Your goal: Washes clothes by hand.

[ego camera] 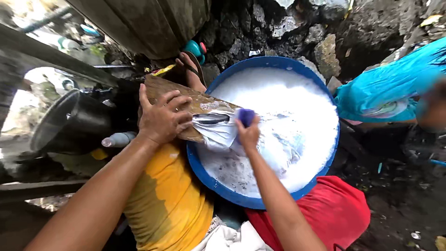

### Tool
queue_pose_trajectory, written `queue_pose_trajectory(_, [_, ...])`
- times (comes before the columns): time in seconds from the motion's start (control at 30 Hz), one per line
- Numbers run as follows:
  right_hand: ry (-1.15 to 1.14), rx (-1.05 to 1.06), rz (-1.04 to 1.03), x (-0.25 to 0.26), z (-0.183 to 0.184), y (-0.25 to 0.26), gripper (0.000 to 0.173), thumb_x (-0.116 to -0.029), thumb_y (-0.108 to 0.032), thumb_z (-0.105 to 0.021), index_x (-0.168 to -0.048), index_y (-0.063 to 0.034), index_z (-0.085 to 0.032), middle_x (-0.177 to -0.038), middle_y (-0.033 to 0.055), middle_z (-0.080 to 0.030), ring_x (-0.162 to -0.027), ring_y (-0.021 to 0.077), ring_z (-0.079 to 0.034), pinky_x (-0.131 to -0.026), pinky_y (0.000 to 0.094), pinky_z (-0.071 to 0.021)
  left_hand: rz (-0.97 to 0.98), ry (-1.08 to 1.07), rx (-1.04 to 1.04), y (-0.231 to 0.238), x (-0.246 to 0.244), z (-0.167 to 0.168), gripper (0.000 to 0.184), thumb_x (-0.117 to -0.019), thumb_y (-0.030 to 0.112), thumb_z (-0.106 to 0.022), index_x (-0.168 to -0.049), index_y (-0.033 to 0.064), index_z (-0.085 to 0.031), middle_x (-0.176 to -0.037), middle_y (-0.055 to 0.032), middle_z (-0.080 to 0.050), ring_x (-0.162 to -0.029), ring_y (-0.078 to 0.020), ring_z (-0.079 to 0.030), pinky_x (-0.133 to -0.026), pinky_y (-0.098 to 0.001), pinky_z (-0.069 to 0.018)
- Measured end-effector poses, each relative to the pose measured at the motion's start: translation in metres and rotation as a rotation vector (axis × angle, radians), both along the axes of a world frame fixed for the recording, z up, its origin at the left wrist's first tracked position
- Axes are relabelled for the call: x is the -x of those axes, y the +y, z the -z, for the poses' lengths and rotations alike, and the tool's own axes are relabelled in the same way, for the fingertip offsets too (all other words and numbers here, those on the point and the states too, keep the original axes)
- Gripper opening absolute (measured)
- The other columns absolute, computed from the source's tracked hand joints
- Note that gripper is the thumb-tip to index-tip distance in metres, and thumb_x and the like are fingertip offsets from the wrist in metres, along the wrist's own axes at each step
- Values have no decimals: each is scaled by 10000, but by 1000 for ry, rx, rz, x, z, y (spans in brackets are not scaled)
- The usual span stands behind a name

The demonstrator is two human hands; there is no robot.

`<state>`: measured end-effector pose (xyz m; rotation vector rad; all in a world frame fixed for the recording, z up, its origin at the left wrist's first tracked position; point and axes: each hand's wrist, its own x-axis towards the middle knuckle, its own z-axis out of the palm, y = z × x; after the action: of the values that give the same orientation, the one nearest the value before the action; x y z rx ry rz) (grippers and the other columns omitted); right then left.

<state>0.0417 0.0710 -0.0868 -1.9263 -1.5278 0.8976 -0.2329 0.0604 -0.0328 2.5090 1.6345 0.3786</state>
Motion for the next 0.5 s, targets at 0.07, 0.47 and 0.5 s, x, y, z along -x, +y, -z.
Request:
queue_pose_trajectory(0.07, [-76, 67, 227, -58, 26, 14, 717, -940, -342, -743, -1446, 67, -441, -1147, 323, -685, -1076, 498, -677, -938, 658, -518, -5, 3, -3, -1, -2, 0, 206, -949, 341, -688, -973, 158, -778, -1409, -90, -632, -1414, -451, -453, -1059, -865, -97])
queue_pose_trajectory(0.47, [27, 46, 22, -10, 2, -13, 671, -941, -303, -747, -1418, 84, -475, -1134, 307, -699, -1053, 461, -701, -923, 634, -543, -2, -1, 14, 1, -3, -5, 173, -929, 293, -727, -995, 144, -786, -1412, -108, -628, -1413, -480, -441, -1048, -879, -89])
queue_pose_trajectory(0.5, [12, 98, 124, -44, 15, -9, 720, -939, -305, -752, -1455, 80, -432, -1202, 331, -669, -1122, 485, -668, -975, 646, -512, -5, 3, 15, 0, -3, -5, 164, -924, 289, -734, -990, 147, -786, -1415, -106, -626, -1418, -478, -436, -1050, -878, -86])
